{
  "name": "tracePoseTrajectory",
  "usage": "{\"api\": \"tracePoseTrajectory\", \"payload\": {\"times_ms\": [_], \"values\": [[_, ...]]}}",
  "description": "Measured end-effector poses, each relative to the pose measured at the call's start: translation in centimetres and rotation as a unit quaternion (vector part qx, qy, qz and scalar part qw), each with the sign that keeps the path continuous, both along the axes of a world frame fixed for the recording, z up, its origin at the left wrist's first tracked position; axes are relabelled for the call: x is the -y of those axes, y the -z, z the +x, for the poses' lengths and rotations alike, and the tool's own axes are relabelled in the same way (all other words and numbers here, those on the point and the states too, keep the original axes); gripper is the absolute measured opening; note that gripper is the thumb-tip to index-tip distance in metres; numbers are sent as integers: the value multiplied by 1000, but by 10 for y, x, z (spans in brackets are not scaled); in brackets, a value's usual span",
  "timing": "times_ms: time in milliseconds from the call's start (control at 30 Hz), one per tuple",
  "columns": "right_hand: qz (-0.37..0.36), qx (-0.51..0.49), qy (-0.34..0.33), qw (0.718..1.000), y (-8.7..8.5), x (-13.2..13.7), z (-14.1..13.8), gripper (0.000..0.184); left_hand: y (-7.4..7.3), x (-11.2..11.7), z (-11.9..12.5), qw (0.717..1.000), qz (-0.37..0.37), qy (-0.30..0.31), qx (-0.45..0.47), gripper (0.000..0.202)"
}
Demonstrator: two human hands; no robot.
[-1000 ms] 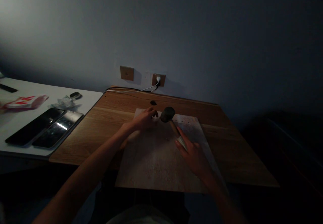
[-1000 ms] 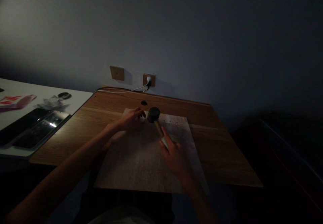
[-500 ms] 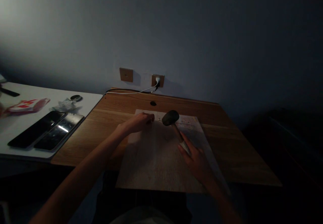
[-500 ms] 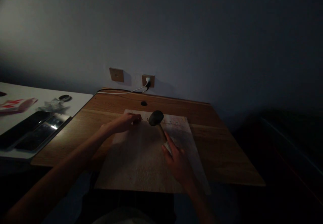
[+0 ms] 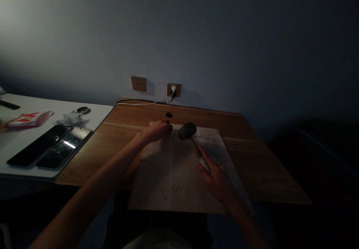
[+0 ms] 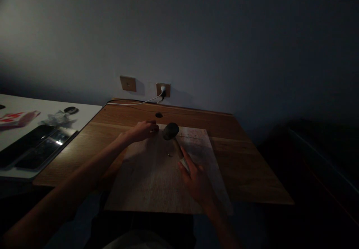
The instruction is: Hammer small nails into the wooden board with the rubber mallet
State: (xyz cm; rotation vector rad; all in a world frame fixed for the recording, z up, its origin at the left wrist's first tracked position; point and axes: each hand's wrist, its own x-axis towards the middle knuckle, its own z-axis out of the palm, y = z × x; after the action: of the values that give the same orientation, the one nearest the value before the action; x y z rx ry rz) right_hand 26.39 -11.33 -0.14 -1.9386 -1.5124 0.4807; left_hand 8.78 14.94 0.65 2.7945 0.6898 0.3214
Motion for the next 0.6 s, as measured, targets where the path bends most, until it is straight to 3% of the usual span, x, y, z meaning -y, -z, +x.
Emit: {"api": "tracePoseTrajectory", "payload": {"times_ms": [200,433,600], "values": [[-3,-7,-25,1000,-1,-1,-2,57,12,-4,7,999,-43,3,29,24],[-10,-15,-7,1000,-3,-1,-2,58,35,-4,4,987,-89,-75,110,38],[-2,2,4,1000,-10,-14,-5,59,44,-6,3,978,-121,-70,153,44]]}}
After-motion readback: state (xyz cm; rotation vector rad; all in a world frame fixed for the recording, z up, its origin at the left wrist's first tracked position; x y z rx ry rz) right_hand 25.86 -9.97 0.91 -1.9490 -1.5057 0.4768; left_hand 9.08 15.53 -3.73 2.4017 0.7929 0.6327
